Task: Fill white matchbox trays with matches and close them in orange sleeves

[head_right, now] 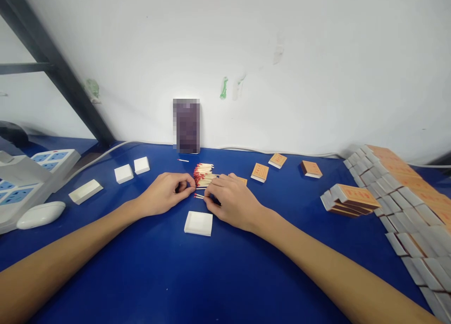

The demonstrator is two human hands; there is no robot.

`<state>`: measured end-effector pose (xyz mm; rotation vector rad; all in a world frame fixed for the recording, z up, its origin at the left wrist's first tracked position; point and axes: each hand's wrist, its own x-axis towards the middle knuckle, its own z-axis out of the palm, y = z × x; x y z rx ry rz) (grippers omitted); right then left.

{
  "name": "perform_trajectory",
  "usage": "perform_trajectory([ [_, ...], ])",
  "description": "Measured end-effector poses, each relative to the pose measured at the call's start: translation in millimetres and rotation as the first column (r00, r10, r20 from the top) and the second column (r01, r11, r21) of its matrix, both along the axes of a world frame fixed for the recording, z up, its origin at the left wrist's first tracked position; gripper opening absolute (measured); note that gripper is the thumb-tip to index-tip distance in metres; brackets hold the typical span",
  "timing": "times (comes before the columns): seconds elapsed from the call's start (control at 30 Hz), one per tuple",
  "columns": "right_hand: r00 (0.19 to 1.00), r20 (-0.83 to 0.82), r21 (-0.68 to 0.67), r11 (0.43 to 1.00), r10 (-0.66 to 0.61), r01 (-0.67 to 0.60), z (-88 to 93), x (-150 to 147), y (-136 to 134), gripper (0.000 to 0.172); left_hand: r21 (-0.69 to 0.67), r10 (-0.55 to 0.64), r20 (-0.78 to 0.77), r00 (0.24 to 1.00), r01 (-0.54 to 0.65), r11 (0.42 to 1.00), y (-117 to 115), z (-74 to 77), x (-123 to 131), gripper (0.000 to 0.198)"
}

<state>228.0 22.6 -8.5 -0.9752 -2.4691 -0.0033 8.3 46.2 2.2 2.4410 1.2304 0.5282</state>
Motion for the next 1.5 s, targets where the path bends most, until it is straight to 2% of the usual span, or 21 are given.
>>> perform_trajectory([
  [0.13,0.986,-0.168,0.002,1.0,-0.011,0.012,0.9,-4.6,-8.5,0.013,0.002,-0.007,0.001,1.0,0.007,1.0,0.3,0.8,0.2,0.011],
  [0.23,0.959,-0.279,-0.072,0.997,-0.051,0.032,0.9,-8.3,-12.0,0.013,-0.001,-0.009,0.006,1.0,0.009,1.0,0.4,0.4,0.3,0.012],
  [0.37,0.945,-0.301,-0.221,0.974,-0.124,0.058,1.0,-8.4,-7.7,0.013,-0.005,-0.02,-0.001,1.0,0.02,1.0,0.7,-0.7,0.1,0.014],
  [0.53,0.926,-0.314,-0.248,0.96,-0.21,0.133,0.4,-3.8,4.2,0.011,0.008,-0.009,-0.008,1.0,0.009,1.0,1.4,-1.9,-0.4,0.013],
  [0.8,0.947,-0.32,-0.204,0.978,-0.018,-0.051,3.1,-0.6,-1.8,0.006,0.001,-0.015,0.0,1.0,0.015,1.0,1.9,-2.1,0.0,0.012],
  [0.9,0.943,-0.333,-0.204,0.975,0.015,-0.088,5.9,2.2,-3.3,0.008,-0.012,-0.029,0.017,0.999,0.029,1.0,2.1,-1.8,-0.4,0.012],
  [1.13,0.949,-0.263,-0.183,0.975,-0.173,0.128,-0.4,0.5,5.0,0.012,-0.079,-0.051,0.077,0.996,0.057,0.995,0.2,-0.2,-2.1,0.011],
  [1.37,0.937,-0.185,-0.277,0.931,-0.295,0.238,-6.4,0.2,10.5,0.012,-0.108,-0.059,0.103,0.993,0.07,0.992,-1.0,1.7,-3.4,0.013],
  [1.5,0.935,-0.16,-0.294,0.92,-0.316,0.26,-3.8,-1.0,8.0,0.012,-0.105,-0.028,0.113,0.993,0.04,0.994,-0.6,0.7,-3.1,0.016],
])
